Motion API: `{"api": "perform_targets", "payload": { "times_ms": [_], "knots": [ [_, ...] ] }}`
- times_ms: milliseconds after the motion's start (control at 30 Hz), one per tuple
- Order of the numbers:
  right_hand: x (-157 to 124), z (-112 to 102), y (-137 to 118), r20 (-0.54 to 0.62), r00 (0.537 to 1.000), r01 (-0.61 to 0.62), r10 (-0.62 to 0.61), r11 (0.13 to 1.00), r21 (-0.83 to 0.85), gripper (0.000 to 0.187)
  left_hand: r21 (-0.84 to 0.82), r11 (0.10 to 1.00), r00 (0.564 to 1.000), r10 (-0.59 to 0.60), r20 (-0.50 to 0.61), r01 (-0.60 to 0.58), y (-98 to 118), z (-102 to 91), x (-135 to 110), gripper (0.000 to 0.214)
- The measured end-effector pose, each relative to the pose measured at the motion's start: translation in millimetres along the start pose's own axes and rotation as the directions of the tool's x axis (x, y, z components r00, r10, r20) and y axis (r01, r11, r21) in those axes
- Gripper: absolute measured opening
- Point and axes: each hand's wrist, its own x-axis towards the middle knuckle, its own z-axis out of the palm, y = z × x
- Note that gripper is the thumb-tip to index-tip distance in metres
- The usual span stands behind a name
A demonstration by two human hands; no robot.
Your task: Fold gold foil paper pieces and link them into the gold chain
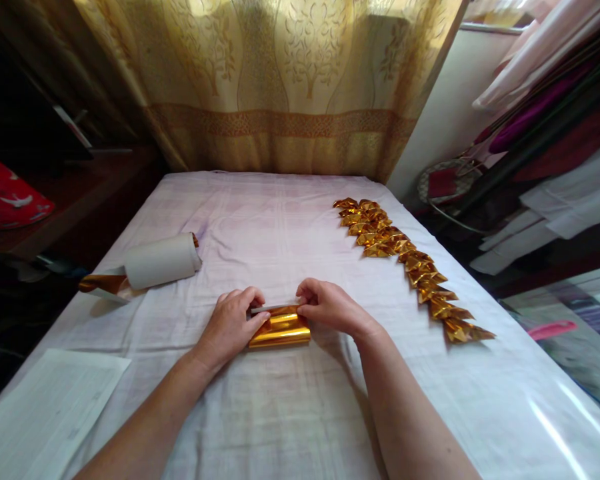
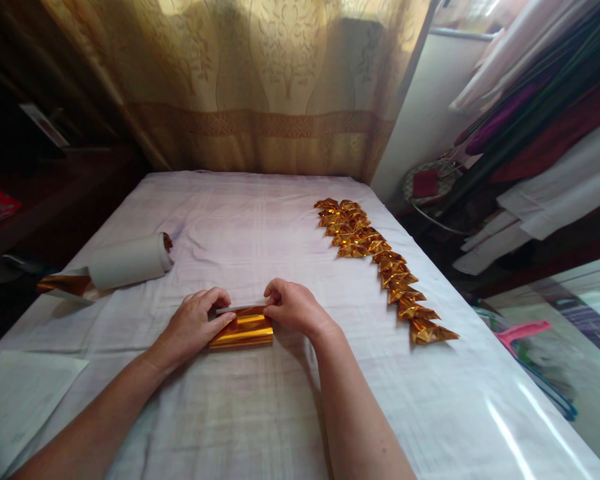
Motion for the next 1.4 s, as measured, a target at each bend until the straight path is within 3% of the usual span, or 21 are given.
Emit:
{"api": "perform_targets", "payload": {
  "times_ms": [100,300,1133,1400],
  "knots": [
    [3,-1,6,0.064,0.997,0.025,-0.032,0.994,0.105,0.029,-0.085,0.996,1.000,-0.022,-0.022,0.020,-3,0.7,2,0.010],
    [4,-8,2,0.193,0.981,0.033,-0.037,0.999,0.028,0.015,-0.182,0.983,0.997,-0.030,-0.068,0.017,-6,1.7,2,0.011],
    [6,-4,5,0.134,0.991,-0.017,0.020,1.000,-0.023,0.013,-0.137,0.990,0.997,0.020,-0.071,-0.029,-6,2.2,2,0.009],
    [4,-1,-8,0.025,0.998,-0.059,0.064,0.984,-0.168,0.011,0.030,0.995,0.985,0.096,-0.147,-0.092,-8,8.9,-1,0.008]
  ]
}}
